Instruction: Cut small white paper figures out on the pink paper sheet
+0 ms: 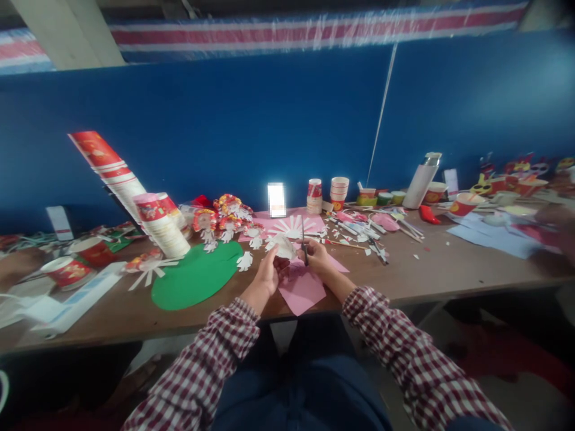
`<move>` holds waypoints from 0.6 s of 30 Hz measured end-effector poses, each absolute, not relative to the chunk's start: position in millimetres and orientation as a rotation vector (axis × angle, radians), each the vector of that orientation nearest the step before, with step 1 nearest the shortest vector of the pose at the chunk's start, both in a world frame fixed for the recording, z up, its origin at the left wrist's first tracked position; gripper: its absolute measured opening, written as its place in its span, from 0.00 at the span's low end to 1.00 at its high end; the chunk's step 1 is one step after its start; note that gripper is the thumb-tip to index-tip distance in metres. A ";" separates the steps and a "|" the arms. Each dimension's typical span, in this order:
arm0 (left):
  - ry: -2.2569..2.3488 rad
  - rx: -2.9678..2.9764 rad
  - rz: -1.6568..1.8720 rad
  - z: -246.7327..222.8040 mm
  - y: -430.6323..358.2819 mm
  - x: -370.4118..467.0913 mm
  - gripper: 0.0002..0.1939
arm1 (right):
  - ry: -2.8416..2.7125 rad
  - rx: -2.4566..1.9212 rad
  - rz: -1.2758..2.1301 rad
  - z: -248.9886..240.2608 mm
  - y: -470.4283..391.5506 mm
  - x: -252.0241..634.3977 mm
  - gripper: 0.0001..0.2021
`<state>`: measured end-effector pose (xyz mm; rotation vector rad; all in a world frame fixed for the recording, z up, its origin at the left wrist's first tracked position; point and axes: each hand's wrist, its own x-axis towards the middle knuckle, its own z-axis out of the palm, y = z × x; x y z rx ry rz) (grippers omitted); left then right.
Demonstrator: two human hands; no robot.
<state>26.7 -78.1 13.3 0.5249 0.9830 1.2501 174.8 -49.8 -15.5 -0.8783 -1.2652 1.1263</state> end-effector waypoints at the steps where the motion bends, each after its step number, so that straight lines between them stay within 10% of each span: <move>1: 0.982 0.518 1.259 14.3 -78.3 24.5 0.14 | -1.262 -0.881 1.123 -16.0 -49.4 174.7 0.17; 18: 1.015 0.540 1.327 3.2 -75.5 39.5 0.15 | -1.314 -0.911 1.114 -8.7 -59.2 173.9 0.18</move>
